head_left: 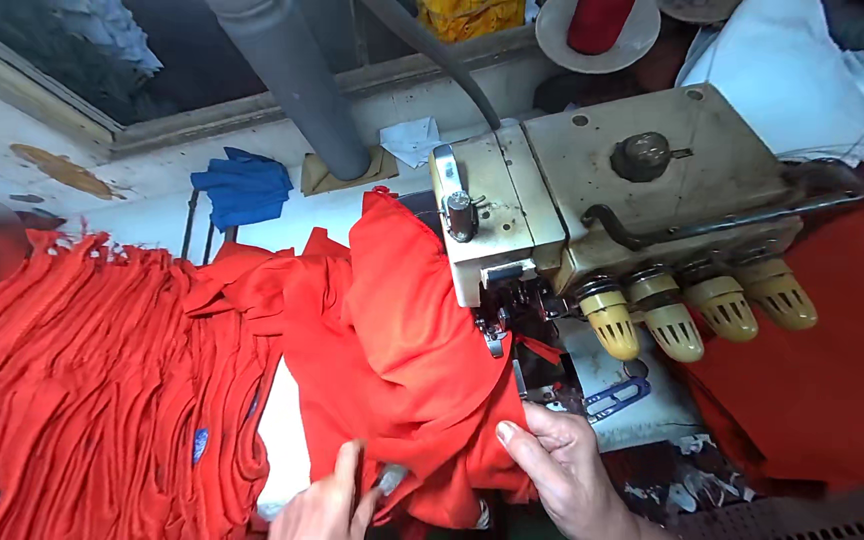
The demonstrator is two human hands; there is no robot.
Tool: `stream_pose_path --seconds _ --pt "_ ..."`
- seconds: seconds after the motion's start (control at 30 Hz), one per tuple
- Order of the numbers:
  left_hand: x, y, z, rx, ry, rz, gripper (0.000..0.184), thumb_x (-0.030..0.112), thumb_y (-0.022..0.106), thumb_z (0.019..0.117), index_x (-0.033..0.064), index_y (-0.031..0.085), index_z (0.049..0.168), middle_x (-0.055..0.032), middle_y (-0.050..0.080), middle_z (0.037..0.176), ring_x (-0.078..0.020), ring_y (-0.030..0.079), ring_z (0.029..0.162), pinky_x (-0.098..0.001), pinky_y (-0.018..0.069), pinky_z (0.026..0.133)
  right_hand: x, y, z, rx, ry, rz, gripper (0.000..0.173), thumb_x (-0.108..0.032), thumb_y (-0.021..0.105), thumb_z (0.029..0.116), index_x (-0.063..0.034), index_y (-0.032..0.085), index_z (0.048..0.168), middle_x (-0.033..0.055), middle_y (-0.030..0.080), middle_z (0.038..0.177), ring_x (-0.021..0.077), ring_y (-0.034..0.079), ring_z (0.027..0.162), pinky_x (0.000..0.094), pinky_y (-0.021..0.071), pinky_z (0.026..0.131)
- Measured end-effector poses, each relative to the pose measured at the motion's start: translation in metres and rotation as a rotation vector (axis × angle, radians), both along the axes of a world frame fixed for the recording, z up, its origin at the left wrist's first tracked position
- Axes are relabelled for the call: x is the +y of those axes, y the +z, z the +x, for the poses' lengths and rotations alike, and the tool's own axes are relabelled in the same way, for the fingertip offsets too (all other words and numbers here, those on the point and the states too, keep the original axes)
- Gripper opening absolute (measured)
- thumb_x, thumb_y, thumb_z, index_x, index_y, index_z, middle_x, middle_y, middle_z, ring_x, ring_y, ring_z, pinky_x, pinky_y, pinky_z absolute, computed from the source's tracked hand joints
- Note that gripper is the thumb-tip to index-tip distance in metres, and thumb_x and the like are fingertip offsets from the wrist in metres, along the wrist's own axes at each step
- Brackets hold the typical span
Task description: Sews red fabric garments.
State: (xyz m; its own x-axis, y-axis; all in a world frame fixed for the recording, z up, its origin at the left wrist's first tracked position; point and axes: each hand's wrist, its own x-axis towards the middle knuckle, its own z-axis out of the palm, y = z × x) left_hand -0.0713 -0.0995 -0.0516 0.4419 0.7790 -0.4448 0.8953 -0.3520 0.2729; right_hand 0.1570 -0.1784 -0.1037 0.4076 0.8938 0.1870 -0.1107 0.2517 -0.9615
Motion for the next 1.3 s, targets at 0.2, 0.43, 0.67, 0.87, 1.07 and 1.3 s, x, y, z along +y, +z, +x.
stream_pose_path --seconds 0.2,0.43,0.67,0.87,1.07,1.3 --pt "0.003 -0.007 -0.043 -0.454 0.163 0.644 0.022 -0.005 0.049 0.0891 -0.0181 0.060 0.104 -0.0298 0.067 0.098 -0.0232 0.068 0.086 -0.0338 0.0559 0.077 -0.008 0.008 0.012 -0.339 -0.033 0.016 0.018 -0.001 0.055 0.0879 0.0020 0.070 0.077 0.0088 0.074 0.085 0.0093 0.070 0.094 0.0262 0.0552 0.092" --pt "0.070 0.028 -0.083 -0.381 0.166 0.820 0.031 0.001 0.052 0.0934 -0.0230 0.058 0.111 -0.0416 0.062 0.113 -0.0436 0.065 0.104 -0.0487 0.0522 0.094 -0.057 -0.005 0.009 -0.318 0.248 -0.053 0.012 0.001 0.063 0.0837 0.0061 0.068 0.074 0.0178 0.073 0.089 0.0169 0.069 0.101 0.0290 0.0515 0.096" --pt "0.052 0.048 0.025 -0.637 -0.104 0.572 0.038 0.035 0.065 0.0960 0.0018 0.072 0.113 -0.0133 0.073 0.112 -0.0130 0.065 0.108 -0.0323 0.0509 0.094 -0.055 -0.022 0.024 -0.176 0.132 -0.248 0.033 -0.011 0.076 0.0872 0.0028 0.069 0.116 0.0056 0.075 0.104 0.0055 0.072 0.095 0.0260 0.0615 0.084" --pt "0.050 0.024 0.106 -0.595 -0.403 0.624 0.034 0.044 0.053 0.0975 0.0186 0.076 0.103 0.0023 0.065 0.085 -0.0181 0.060 0.086 -0.0447 0.0413 0.082 -0.016 -0.014 0.032 -0.069 0.145 -0.015 0.023 -0.022 0.072 0.0953 -0.0061 0.070 0.112 -0.0041 0.075 0.095 -0.0024 0.068 0.085 0.0171 0.0581 0.074" --pt "0.052 0.054 0.073 -0.516 -0.469 0.360 0.025 0.025 0.059 0.0984 0.0104 0.070 0.081 -0.0073 0.063 0.072 -0.0247 0.061 0.081 -0.0513 0.0326 0.101 -0.036 -0.002 0.026 0.027 0.206 -0.204 0.013 -0.001 0.070 0.0894 0.0021 0.069 0.101 -0.0014 0.076 0.087 -0.0015 0.070 0.081 0.0201 0.0596 0.074" --pt "0.014 0.055 0.082 -0.607 -0.479 0.272 0.018 0.014 0.063 0.0934 0.0077 0.073 0.081 -0.0098 0.062 0.068 -0.0280 0.057 0.074 -0.0493 0.0334 0.100 -0.044 -0.007 0.030 0.002 0.191 -0.103 0.010 -0.002 0.065 0.0925 0.0047 0.067 0.085 0.0006 0.066 0.071 -0.0062 0.057 0.068 0.0126 0.0472 0.064"
